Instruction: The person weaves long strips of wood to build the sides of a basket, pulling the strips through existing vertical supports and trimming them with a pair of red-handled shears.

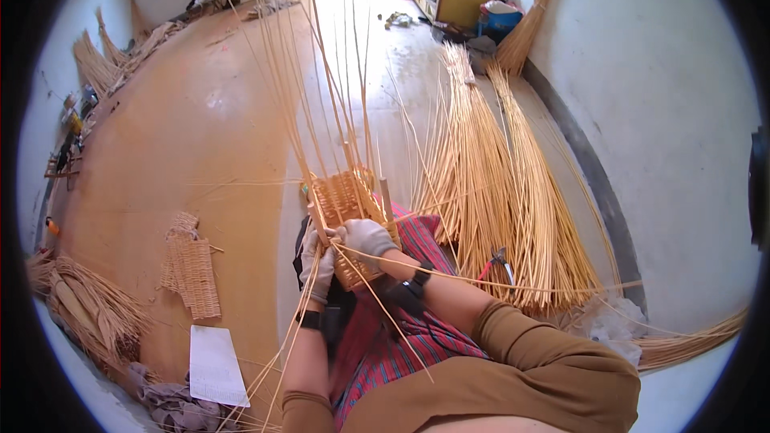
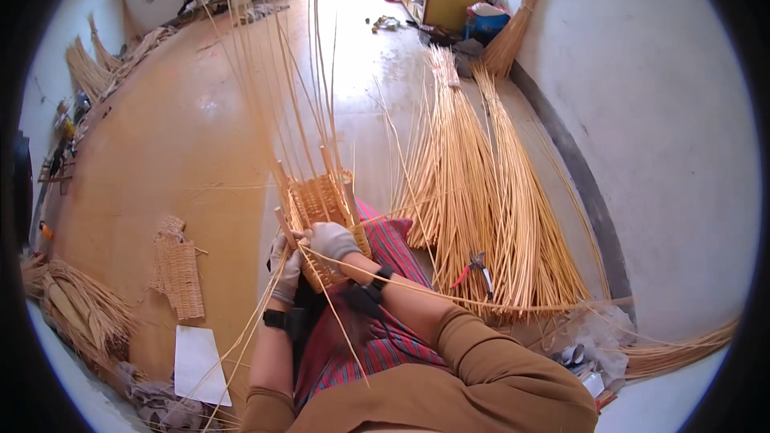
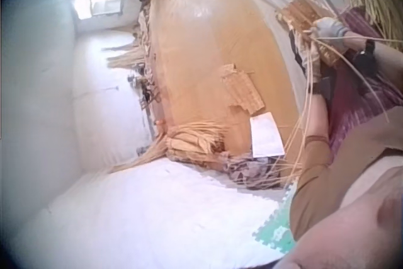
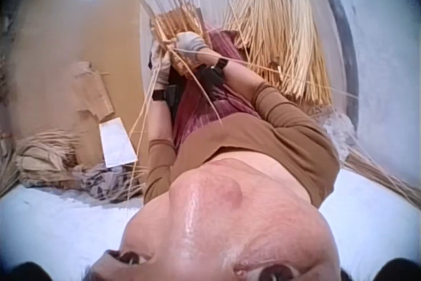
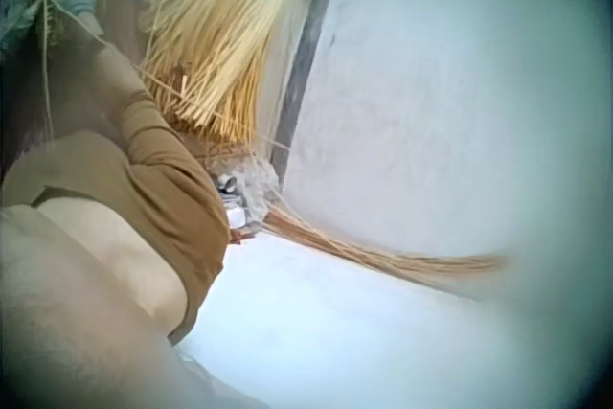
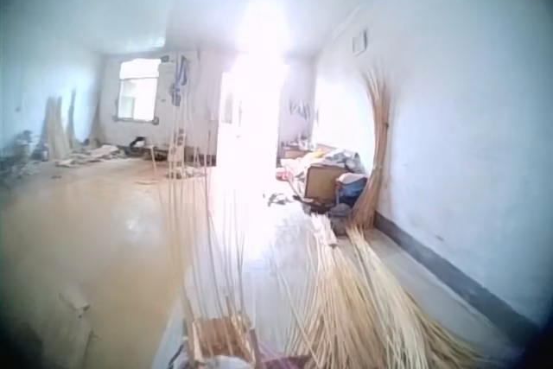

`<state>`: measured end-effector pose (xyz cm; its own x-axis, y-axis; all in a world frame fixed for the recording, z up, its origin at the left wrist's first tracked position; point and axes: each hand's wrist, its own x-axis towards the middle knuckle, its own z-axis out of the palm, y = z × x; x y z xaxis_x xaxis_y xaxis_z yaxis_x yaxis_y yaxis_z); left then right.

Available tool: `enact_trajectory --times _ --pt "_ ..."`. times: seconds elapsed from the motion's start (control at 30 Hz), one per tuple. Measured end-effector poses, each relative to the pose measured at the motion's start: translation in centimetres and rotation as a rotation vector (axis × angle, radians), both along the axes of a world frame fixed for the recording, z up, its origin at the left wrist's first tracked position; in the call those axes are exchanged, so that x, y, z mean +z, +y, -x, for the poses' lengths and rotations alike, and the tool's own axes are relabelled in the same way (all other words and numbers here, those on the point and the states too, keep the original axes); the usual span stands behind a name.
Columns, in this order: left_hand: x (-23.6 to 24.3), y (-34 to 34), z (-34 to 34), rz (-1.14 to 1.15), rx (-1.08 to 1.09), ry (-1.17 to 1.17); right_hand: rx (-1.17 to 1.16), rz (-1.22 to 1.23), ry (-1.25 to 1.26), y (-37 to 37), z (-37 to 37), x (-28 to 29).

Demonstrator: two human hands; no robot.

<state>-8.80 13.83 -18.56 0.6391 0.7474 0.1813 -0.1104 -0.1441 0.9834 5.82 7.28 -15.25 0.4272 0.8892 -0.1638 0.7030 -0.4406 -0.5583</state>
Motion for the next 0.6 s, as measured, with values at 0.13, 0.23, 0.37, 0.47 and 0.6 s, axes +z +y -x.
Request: enact_trajectory --times 0.13,0.23,0.37,0.47,0.6 --pt "-3.5 -0.2 0.4 0.019 0.304 -0.128 -0.056 -0.561 0.142 -5.6 0.3 1.3" --pt "-2.8 -4.3 2.4 -0.092 0.441 0.315 -0.108 -0.685 -0.505 -10.1 -5.0 2.8" --pt "-0.1 -7.5 -0.8 -0.737 0.166 0.321 -0.112 -0.305 -0.609 -12.7 -10.3 5.7" --pt "2.2 -8.1 -2.9 -0.728 0.162 0.434 -0.077 -0.025 -0.539 -12.9 -12.2 7.4" --pt "0.8 -7.4 -3.4 -0.799 0.099 0.597 -0.017 -0.121 -0.662 -10.6 -13.3 8.2"
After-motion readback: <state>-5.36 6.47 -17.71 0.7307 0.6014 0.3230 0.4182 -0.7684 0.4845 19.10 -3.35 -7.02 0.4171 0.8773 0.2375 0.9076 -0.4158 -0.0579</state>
